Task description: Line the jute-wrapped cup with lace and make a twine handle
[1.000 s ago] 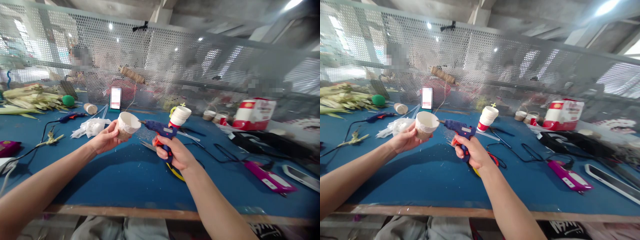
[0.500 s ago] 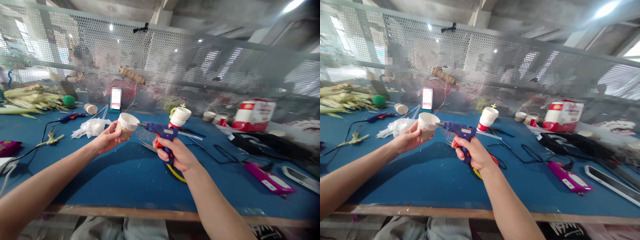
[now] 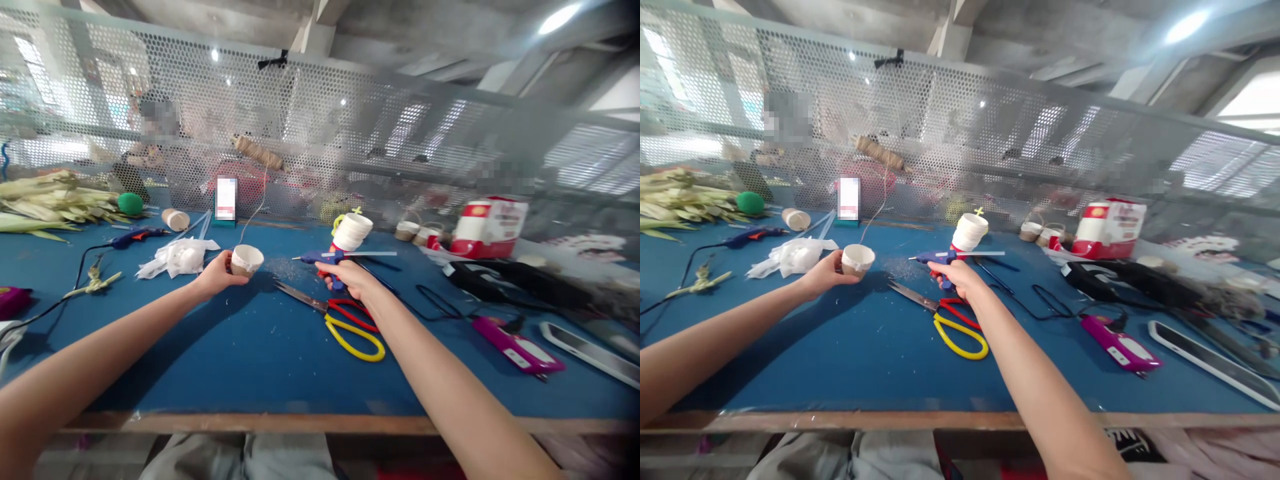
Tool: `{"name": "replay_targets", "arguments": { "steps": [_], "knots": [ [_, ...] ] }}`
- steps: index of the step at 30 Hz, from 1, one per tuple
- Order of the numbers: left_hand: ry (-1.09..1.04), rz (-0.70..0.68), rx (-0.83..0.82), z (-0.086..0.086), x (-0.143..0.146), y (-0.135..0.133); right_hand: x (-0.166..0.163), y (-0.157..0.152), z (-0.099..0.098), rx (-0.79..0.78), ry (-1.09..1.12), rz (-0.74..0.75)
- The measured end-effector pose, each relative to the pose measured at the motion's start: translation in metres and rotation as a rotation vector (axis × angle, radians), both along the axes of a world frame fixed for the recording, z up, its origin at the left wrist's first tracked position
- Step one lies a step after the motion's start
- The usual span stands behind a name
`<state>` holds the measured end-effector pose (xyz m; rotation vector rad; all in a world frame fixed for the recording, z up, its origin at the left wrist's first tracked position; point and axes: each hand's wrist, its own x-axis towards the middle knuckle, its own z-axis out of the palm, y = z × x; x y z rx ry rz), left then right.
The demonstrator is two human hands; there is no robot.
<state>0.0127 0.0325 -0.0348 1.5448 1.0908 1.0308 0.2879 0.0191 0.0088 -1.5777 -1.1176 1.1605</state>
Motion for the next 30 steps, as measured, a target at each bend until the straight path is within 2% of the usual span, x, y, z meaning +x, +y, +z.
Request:
{"name": "replay_targets", "arguments": {
  "steps": [6,11,16,21,23,26,30],
  "knots": [
    [0.200,0.061,0.091,-0.003,0.010,0.029,0.014,0.012,-0.013,0.000,-0.125,-0.004],
    [0.283,0.158,0.156,-0.001,0.014,0.051,0.014,0.027,-0.023,0.029,-0.374,-0.052],
    [0.317,0.161,0.175,-0.010,0.013,0.049,0.017,0.030,-0.027,0.002,-0.755,-0.065],
    [0.340,0.113,0.180,-0.014,0.008,0.039,0.012,0.027,-0.011,-0.015,-1.154,-0.080],
    [0.335,0.101,0.184,-0.015,0.008,0.038,0.003,0.032,-0.001,0.038,-1.253,-0.028],
    [0.322,0.090,0.181,-0.016,0.008,0.038,-0.019,0.048,0.009,0.176,-1.324,0.157],
    [0.287,0.060,0.158,-0.020,0.007,0.039,-0.056,0.083,0.004,0.271,-1.323,0.408]
  ]
}}
